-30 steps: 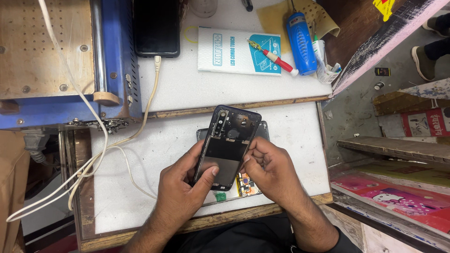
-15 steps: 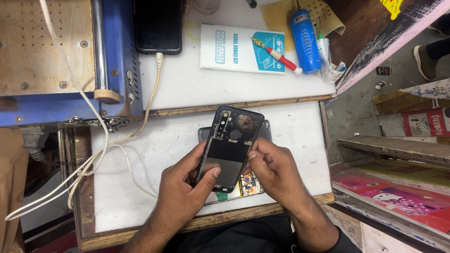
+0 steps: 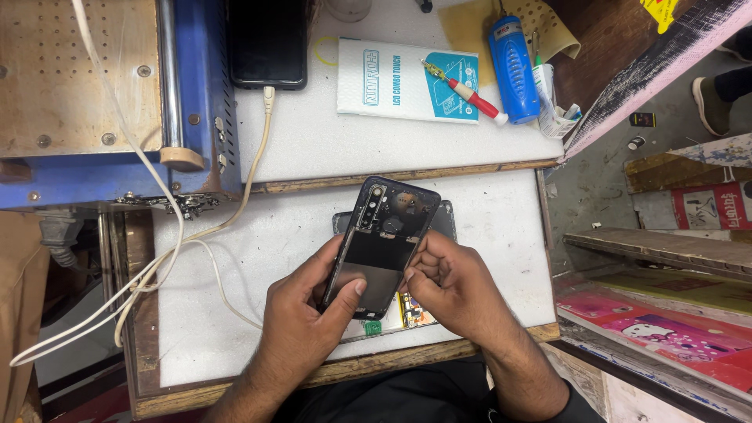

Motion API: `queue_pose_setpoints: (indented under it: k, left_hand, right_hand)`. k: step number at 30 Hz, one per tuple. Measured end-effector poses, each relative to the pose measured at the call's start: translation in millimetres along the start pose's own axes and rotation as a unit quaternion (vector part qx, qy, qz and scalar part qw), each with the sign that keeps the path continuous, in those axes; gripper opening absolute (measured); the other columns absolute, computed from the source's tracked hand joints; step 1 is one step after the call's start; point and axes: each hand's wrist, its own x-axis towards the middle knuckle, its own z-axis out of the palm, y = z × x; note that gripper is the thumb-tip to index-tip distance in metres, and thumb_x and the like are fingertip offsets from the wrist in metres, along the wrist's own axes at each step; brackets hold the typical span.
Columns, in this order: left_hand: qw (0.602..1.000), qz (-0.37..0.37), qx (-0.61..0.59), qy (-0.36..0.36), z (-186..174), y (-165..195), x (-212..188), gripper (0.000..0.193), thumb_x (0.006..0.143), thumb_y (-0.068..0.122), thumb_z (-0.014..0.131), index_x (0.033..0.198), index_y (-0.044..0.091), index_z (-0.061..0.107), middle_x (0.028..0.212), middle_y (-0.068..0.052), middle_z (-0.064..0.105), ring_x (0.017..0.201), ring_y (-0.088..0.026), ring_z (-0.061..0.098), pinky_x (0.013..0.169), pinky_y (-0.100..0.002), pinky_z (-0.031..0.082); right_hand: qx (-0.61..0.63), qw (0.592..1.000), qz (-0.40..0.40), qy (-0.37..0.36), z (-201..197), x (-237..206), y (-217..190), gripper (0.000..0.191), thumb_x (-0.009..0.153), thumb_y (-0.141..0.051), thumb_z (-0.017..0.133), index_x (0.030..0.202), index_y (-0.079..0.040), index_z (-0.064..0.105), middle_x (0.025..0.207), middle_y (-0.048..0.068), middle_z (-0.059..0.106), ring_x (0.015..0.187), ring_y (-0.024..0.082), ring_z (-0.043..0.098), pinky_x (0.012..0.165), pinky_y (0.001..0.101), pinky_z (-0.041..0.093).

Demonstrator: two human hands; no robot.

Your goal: The person handles a disassembled smartphone, repeatedly picking up and setting down the screen assembly and the phone body with the battery exposed. They rotate the parts to view different sides and compare them, without using any tools or completing reassembly.

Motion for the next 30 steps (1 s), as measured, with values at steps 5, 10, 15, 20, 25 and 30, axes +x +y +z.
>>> queue_pose_setpoints:
  k: [5, 10, 15, 20, 25, 30]
  left_hand:
    - [1.0, 0.006, 0.03, -0.007, 1.7, 0.1, -1.3, 0.058, 0.092, 0.011, 0.07, 0.145, 0.0, 0.05, 0.102, -0.015, 0.079, 0.093, -0.017, 0.081, 0.078, -0.028, 0.069]
    - [0.999, -0.012, -0.026, -0.016, 3.7, -0.9, 0.4, 0.059, 0.093, 0.008, 0.068, 0.147, -0.002, 0.046, 0.109, -0.018, 0.078, 0.1, -0.018, 0.08, 0.083, -0.029, 0.068]
    - [0.984, -0.055, -0.167, -0.008, 6.5, -1.2, 4.9, 0.063, 0.093, 0.003, 0.065, 0.15, -0.004, 0.039, 0.121, -0.023, 0.074, 0.105, -0.018, 0.075, 0.084, -0.029, 0.066]
    - [0.984, -0.069, -0.162, -0.007, 7.4, 1.5, 5.6, 0.063, 0.092, 0.003, 0.065, 0.15, -0.003, 0.04, 0.121, -0.023, 0.074, 0.102, -0.017, 0.076, 0.08, -0.028, 0.067]
    - [0.989, -0.076, -0.13, -0.01, 9.9, 3.8, 3.4, 0.062, 0.093, 0.004, 0.065, 0.15, -0.002, 0.042, 0.121, -0.022, 0.075, 0.102, -0.016, 0.076, 0.081, -0.027, 0.066]
    - [0.984, -0.058, -0.166, -0.008, 10.6, 4.4, 5.6, 0.062, 0.093, 0.003, 0.064, 0.15, -0.003, 0.04, 0.124, -0.023, 0.073, 0.107, -0.017, 0.075, 0.085, -0.028, 0.067]
  right_hand:
    - [-0.055, 0.998, 0.013, 0.017, -1.4, 1.4, 4.3, 0.023, 0.103, -0.01, 0.045, 0.105, 0.001, 0.066, 0.081, 0.014, 0.078, 0.079, 0.016, 0.08, 0.072, 0.0299, 0.069]
    - [0.008, 0.999, -0.025, 0.024, -4.4, 0.8, 9.5, 0.032, 0.109, -0.016, 0.038, 0.105, 0.001, 0.065, 0.086, 0.014, 0.076, 0.078, 0.016, 0.08, 0.071, 0.0303, 0.07]
    - [0.081, 0.996, -0.031, -0.016, -4.2, -1.9, 7.7, 0.02, 0.106, -0.011, 0.05, 0.113, 0.003, 0.061, 0.091, 0.013, 0.074, 0.085, 0.015, 0.076, 0.073, 0.0298, 0.067]
    - [0.139, 0.988, -0.006, -0.067, -8.6, -5.6, 4.0, 0.026, 0.095, 0.0, 0.061, 0.121, 0.002, 0.058, 0.099, 0.011, 0.073, 0.092, 0.012, 0.072, 0.08, 0.026, 0.061]
    - [0.078, 0.997, -0.012, -0.02, -4.9, -5.0, 10.7, 0.014, 0.102, -0.003, 0.059, 0.113, 0.004, 0.063, 0.09, 0.012, 0.076, 0.081, 0.013, 0.074, 0.072, 0.0269, 0.064]
    - [0.082, 0.996, -0.011, -0.023, -6.9, -6.1, 9.9, 0.016, 0.104, -0.005, 0.055, 0.112, 0.005, 0.065, 0.09, 0.011, 0.076, 0.082, 0.012, 0.075, 0.074, 0.0267, 0.065]
